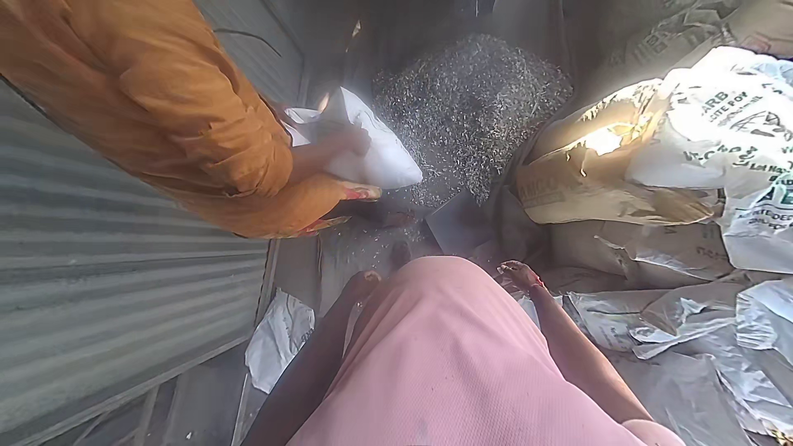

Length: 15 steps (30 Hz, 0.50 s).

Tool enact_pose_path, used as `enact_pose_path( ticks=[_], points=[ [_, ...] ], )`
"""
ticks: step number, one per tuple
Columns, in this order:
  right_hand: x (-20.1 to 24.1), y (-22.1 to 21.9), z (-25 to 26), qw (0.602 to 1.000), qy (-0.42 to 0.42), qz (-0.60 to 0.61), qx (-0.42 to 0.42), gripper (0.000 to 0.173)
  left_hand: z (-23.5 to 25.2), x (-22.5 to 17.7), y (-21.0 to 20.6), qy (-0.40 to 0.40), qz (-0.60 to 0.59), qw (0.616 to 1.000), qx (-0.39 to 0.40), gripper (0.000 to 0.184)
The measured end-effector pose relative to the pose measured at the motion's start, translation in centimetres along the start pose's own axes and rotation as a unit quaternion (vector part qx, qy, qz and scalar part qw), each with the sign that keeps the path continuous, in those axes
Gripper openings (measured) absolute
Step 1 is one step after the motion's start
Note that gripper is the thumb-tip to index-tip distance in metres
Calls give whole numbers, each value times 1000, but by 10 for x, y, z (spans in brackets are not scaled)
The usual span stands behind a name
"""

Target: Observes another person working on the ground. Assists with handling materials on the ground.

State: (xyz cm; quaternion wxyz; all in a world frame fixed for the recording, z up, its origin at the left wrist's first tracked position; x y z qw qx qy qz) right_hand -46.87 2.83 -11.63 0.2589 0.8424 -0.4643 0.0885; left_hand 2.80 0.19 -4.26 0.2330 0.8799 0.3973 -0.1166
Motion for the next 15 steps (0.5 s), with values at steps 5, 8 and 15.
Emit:
enact_pose_path(
  ticks=[5,8,15],
  points=[
    [-10,3,-2,1000,5,-7,8,34,-12,0,-10,2,-5,1000,-8,36],
    [-19,2,-2,999,2,-27,18,34,-22,5,-23,1,-6,1000,-9,36],
    [-43,-4,-1,997,-23,-60,39,36,-51,24,-41,38,-40,998,-20,35]
  ],
)
Point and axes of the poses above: each hand's wrist, its own z-axis towards the middle knuckle, its own y-axis out of the back of the hand, x = y × z, the point moved 1 cm from there along z, towards the middle knuckle, and after that the axes turned 12 degrees about -z, right-handed, at the moved point
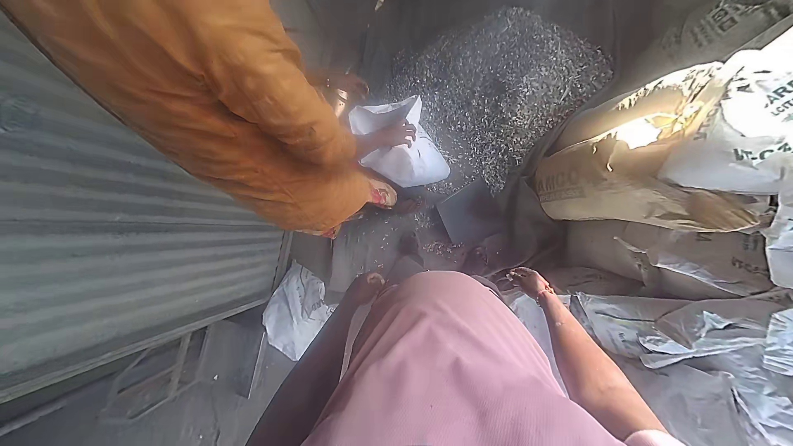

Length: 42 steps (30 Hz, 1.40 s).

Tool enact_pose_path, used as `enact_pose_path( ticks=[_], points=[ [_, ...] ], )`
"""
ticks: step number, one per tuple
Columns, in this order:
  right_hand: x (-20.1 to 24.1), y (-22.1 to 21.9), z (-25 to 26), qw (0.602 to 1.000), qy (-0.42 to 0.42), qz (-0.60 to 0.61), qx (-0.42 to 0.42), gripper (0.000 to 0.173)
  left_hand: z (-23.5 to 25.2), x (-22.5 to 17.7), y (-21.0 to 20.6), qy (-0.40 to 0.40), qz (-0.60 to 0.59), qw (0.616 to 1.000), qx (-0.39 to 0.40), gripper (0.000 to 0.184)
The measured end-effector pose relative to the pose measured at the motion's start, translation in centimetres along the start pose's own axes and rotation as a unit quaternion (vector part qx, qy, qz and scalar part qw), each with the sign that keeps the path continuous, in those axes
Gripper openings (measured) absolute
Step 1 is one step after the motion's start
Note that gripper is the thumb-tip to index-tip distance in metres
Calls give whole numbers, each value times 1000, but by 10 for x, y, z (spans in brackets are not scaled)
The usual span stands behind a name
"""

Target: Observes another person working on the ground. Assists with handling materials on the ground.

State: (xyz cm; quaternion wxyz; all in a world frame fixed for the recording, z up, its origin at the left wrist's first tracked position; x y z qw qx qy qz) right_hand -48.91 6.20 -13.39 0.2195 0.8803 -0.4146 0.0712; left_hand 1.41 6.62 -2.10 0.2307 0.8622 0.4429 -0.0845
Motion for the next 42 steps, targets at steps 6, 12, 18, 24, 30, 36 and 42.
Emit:
enact_pose_path(
  ticks=[6,12,18,24,30,36,42],
  points=[
    [4,13,-27,996,-12,35,-76,36,13,11,33,-11,31,999,18,37],
    [-4,32,-92,981,-25,52,-187,32,83,-45,79,-118,53,990,63,37],
    [-44,67,-144,933,-81,223,-270,34,124,-141,60,-198,153,960,126,39],
    [7,113,-64,917,3,328,-226,35,141,-217,24,-192,239,942,134,38],
    [74,102,99,992,47,113,-4,39,176,-249,7,-66,243,964,81,41],
    [68,39,262,993,8,64,97,44,355,-245,-45,8,341,931,132,56],
    [14,-63,414,930,-255,244,102,52,619,-218,-118,4,388,918,79,73]
  ],
)
Point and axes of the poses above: each hand's wrist, its own z-axis towards the middle knuckle, its own y-axis out of the back of the hand, x = y × z, the point moved 1 cm from there along z, towards the middle knuckle, and after that the axes turned 12 degrees about -z, right-handed, at the moved point
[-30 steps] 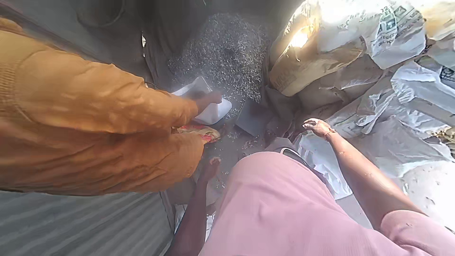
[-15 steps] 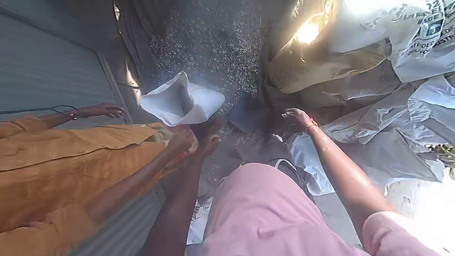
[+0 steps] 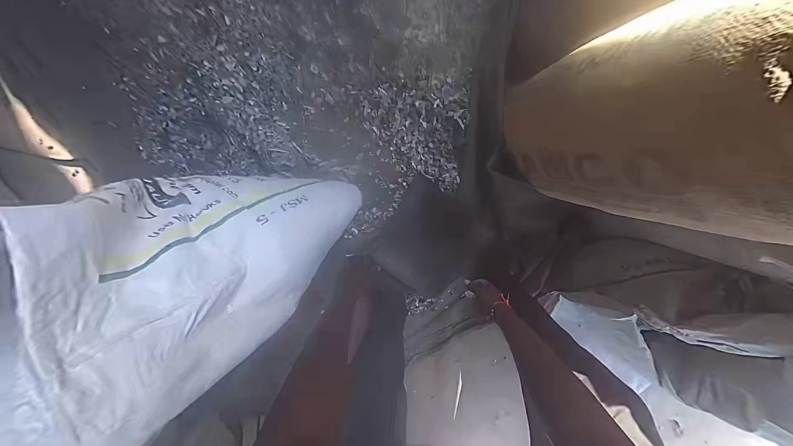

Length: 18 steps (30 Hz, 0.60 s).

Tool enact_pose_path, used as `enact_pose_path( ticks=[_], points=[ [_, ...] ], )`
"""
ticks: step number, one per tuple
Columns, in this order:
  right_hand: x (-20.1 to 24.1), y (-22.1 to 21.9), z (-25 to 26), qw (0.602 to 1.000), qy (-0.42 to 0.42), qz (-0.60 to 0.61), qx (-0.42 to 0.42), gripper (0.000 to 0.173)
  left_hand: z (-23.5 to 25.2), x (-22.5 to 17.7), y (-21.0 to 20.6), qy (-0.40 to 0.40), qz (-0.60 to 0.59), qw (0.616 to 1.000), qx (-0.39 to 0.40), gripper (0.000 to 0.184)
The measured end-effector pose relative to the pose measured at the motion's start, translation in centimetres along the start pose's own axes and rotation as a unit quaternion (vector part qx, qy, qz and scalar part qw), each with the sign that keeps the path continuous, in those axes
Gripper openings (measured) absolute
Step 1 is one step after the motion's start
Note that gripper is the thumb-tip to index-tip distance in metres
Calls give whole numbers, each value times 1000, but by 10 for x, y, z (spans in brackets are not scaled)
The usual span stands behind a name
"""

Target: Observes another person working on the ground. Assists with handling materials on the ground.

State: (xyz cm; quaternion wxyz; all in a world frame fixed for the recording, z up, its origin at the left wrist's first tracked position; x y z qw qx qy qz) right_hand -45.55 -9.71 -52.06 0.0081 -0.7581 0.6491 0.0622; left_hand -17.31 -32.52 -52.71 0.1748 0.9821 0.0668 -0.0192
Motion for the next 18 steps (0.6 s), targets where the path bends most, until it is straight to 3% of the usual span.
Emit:
enact_pose_path(
  ticks=[4,6,8,11,13,16,18],
  points=[
    [-17,-47,84,993,-92,60,54,58,100,-19,-28,25,22,999,34,69],
    [-14,-59,107,983,-120,132,41,61,140,-21,-45,7,16,999,44,55],
    [-14,-65,109,973,-135,184,28,62,151,-24,-48,-6,10,999,41,39],
    [-29,-61,91,973,-94,212,5,61,113,-22,-18,-9,33,995,94,36],
    [-32,-49,68,977,-26,211,5,58,56,-12,16,25,33,992,116,37],
    [-3,-21,3,976,49,203,60,64,-47,13,55,104,-62,986,117,44],
    [31,4,-51,982,87,144,82,57,-103,17,62,147,-165,971,92,48]
  ],
)
Point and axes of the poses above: each hand's wrist, its own z-axis towards the middle knuckle, its own y-axis out of the back of the hand, x = y × z, the point moved 1 cm from there along z, towards the middle knuckle, and after that the axes turned 12 degrees about -z, right-handed, at the moved point
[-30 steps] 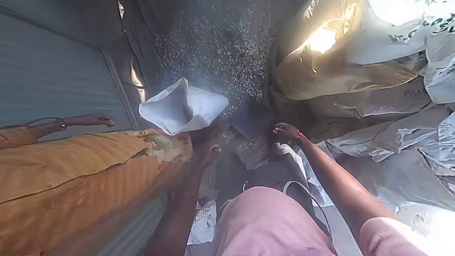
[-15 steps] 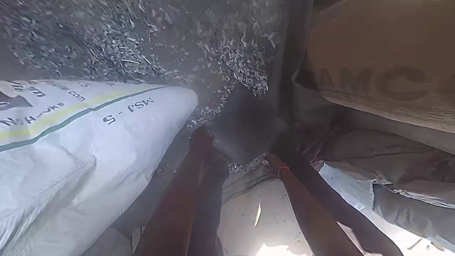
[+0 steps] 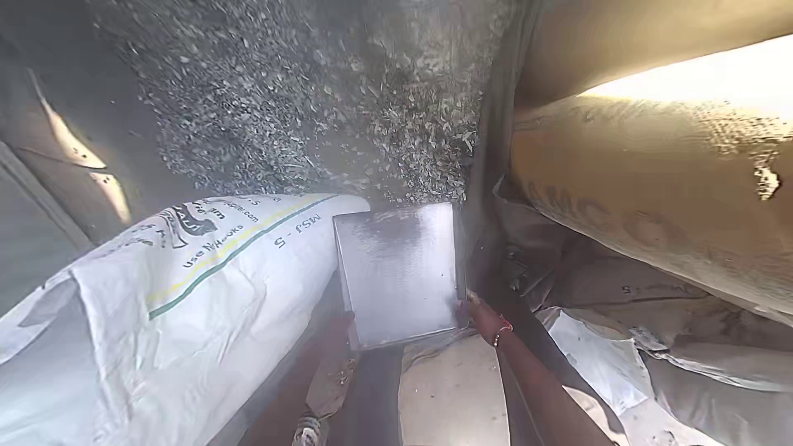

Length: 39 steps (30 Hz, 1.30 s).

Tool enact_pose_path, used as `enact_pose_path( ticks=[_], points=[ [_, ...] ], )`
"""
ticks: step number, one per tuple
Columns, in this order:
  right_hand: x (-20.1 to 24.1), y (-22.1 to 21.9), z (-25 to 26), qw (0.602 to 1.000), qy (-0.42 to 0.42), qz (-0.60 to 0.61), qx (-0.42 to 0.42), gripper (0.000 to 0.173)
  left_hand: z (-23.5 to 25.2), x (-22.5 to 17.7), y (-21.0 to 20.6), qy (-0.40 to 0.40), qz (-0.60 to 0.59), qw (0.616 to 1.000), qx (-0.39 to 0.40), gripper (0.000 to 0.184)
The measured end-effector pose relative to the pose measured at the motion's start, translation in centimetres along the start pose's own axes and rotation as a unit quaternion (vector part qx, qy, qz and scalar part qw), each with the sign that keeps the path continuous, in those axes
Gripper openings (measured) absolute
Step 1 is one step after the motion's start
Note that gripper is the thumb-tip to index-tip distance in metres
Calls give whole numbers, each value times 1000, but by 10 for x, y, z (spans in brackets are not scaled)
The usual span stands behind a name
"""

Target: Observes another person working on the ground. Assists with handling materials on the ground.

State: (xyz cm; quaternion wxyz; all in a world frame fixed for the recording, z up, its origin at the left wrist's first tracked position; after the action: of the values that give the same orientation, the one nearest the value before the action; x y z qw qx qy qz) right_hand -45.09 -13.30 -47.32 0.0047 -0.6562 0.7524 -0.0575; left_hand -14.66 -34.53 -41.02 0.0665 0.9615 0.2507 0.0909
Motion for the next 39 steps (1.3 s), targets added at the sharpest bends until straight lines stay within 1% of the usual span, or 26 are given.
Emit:
enact_pose_path(
  ticks=[1,3,4,6,7,9,10,11,12,13,15,17,19,22,24,25,27,28,29,31,32,33,34,35,36,39],
  points=[
    [25,3,-24,996,5,-84,3,51,-21,3,-4,3,-57,998,-18,47],
    [66,17,-57,964,-5,-267,13,39,-53,-17,-9,0,-135,990,-46,45],
    [78,27,-66,957,-12,-290,9,36,-62,-28,-12,-2,-168,985,-43,45],
    [106,47,-72,927,5,-376,-12,34,-53,-48,-16,-7,-226,973,-36,48],
    [124,58,-74,900,19,-435,-24,35,-43,-59,-19,-9,-261,965,-27,51],
    [151,68,-89,852,14,-522,-29,35,-38,-71,-29,2,-323,947,-6,51],
    [168,68,-89,834,17,-551,-37,36,-24,-82,-23,-10,-334,942,2,50],
    [175,71,-92,814,9,-580,-41,37,-13,-85,-29,-13,-355,935,13,50],
    [172,62,-92,803,-7,-594,-38,38,-7,-77,-31,-8,-377,926,18,51],
    [176,58,-84,807,-22,-589,-49,39,4,-81,-28,-16,-406,913,18,51],
    [151,40,-77,837,-66,-539,-67,37,7,-70,-34,-11,-441,897,23,48],
    [135,20,-55,862,-86,-489,-100,36,25,-64,-31,-9,-454,891,18,47],
    [113,0,-31,877,-108,-451,-127,36,42,-51,-38,4,-463,886,6,46],
    [97,-21,6,881,-193,-399,-166,37,67,-40,-52,7,-452,892,-11,42],
    [97,-21,36,888,-206,-360,-196,37,89,-50,-47,6,-417,909,-11,44],
    [102,-16,53,904,-184,-312,-229,39,103,-68,-40,-1,-401,916,-15,47],
    [118,0,83,928,-98,-143,-329,44,131,-108,-28,-43,-391,919,-39,45],
    [130,11,96,926,-65,-66,-367,43,143,-129,-23,-71,-382,920,-47,43],
    [140,23,109,921,-43,-22,-386,43,154,-148,-19,-89,-348,932,-49,41],
    [144,43,137,914,-19,-44,-404,42,170,-171,-10,-93,-203,974,-33,46],
    [143,56,143,914,-11,-101,-394,45,177,-183,-8,-86,-126,988,-26,51],
    [145,68,146,910,-2,-164,-381,49,181,-197,-4,-81,-82,993,-35,56],
    [149,75,140,905,5,-206,-372,52,178,-208,2,-83,-81,991,-65,60],
    [155,80,132,902,2,-228,-367,55,171,-222,10,-114,-101,981,-117,63],
    [162,89,123,901,-2,-233,-366,57,163,-247,19,-169,-126,964,-165,61],
    [156,100,89,906,-1,-253,-339,53,140,-335,56,-341,-175,892,-241,41]
  ],
)
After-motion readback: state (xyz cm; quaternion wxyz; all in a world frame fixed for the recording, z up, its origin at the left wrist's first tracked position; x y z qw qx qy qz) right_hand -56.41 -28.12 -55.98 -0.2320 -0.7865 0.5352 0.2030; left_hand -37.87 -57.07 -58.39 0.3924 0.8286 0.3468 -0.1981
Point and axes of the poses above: each hand's wrist, its own z-axis towards the middle knuckle, its own y-axis out of the back of the hand, x = y × z, the point moved 1 cm from there along z, towards the middle knuckle, and after that the axes turned 12 degrees about -z, right-handed, at the moved point
